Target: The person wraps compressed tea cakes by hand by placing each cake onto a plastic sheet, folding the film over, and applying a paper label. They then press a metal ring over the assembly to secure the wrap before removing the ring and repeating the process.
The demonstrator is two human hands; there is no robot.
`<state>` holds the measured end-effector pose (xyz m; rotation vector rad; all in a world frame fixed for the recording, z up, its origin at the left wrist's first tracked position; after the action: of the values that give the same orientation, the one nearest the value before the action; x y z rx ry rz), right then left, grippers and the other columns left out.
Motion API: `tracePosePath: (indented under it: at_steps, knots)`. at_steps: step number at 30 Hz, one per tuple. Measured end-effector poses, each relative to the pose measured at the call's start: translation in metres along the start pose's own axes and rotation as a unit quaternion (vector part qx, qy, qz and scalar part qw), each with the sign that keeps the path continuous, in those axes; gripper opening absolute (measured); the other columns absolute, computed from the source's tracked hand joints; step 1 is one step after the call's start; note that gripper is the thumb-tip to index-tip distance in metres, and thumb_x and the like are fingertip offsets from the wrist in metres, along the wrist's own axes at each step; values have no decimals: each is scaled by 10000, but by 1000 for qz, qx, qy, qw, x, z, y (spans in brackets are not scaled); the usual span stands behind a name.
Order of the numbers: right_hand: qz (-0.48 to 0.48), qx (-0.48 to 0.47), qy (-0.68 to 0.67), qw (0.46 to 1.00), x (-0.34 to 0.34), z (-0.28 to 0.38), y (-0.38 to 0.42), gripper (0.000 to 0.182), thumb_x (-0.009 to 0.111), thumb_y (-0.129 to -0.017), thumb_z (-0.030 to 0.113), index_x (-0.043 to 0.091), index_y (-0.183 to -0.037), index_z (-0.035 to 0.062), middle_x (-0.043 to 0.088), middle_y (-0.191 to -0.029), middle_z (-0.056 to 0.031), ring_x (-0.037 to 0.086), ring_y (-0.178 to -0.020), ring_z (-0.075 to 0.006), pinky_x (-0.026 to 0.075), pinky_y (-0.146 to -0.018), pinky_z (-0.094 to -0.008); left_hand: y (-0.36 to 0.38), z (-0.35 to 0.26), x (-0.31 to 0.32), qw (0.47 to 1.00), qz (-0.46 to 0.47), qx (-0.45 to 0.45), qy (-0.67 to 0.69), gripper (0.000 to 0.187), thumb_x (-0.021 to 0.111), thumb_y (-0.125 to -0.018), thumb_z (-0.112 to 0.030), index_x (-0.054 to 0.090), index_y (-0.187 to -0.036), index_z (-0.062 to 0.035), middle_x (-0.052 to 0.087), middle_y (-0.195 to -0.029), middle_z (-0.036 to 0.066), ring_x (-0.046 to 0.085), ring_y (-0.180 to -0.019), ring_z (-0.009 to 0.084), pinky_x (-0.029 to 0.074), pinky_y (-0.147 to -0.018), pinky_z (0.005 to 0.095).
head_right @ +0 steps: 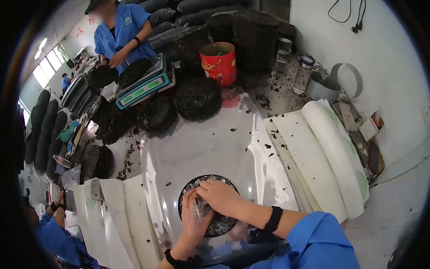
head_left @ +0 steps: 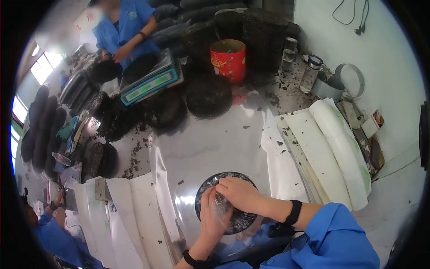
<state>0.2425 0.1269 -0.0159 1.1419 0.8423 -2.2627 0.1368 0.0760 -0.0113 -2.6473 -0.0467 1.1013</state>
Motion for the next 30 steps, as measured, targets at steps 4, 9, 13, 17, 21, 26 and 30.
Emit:
tracePosePath:
  at_steps: [4, 9, 13, 17, 21, 26, 30]
  knots:
    - [73, -34, -35, 996, -3, 1, 3, 262, 609, -759, 75, 540, -1007, 22, 550, -1011, -118, 563, -1000, -299, 487, -840, -394, 4, -2, 0, 998, -34, 28, -42, 777, 794, -634, -120, 437, -1308, 28, 481, -1282, 222, 532, -1143, 411, 471, -945, 423]
    - [71, -10, -116, 991, -68, 38, 15, 385, 596, -805, 80, 550, -1179, 4, 576, -1177, -161, 529, -1140, -335, 446, -962, -386, 3, -6, -2, 999, 31, 32, -24, 923, 783, -699, -268, 301, -1409, 73, 446, -1332, 305, 483, -1220, 436, 447, -992, 425]
    - [111, 11, -71, 991, 5, 6, 35, 182, 490, -898, 130, 626, -940, 17, 619, -990, -139, 595, -987, -323, 486, -873, -413, 7, -11, 6, 992, 87, 36, -87, 1048, 793, -669, -275, 196, -1470, 41, 309, -1424, 342, 371, -1307, 476, 395, -1042, 448]
    - [72, 94, -153, 981, -57, 6, 71, 236, 533, -888, 169, 634, -1061, 44, 629, -1074, -135, 595, -1017, -317, 481, -889, -399, 12, -5, 16, 978, 102, 110, -142, 728, 676, -821, -291, 379, -1444, -59, 205, -1462, 368, 244, -1360, 521, 271, -1111, 506]
    - [-49, 276, 55, 958, -154, -75, 169, 304, 599, -857, 202, 628, -1142, 99, 633, -1142, -126, 596, -1042, -318, 469, -912, -408, 13, -2, 17, 973, 134, 81, -170, 733, 645, -853, -312, 327, -1471, -79, 156, -1485, 353, 180, -1389, 511, 237, -1122, 516]
    - [-266, 528, 280, 757, -261, -140, 339, 300, 611, -900, 270, 626, -1136, 86, 674, -1036, -121, 633, -993, -286, 496, -847, -391, 15, -3, 17, 971, 162, 64, -164, 732, 614, -882, -279, 266, -1490, -66, 108, -1494, 350, 111, -1407, 503, 201, -1130, 528]
    - [-106, 625, -183, 751, -216, -150, 349, 403, 545, -957, 321, 567, -1254, 50, 692, -1009, -135, 646, -988, -251, 501, -838, -356, 13, -3, 17, 967, 187, 37, -169, 752, 618, -878, -261, 240, -1497, -63, 55, -1504, 337, 75, -1415, 497, 177, -1140, 529]
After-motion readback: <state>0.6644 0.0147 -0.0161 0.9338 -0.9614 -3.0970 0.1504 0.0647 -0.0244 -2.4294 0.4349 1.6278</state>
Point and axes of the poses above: each hand's wrist, its own y-axis away from the middle knuckle, its own x-axis out of the palm, z = x × y, the point moved 5 cm from there along -y, towards the middle knuckle
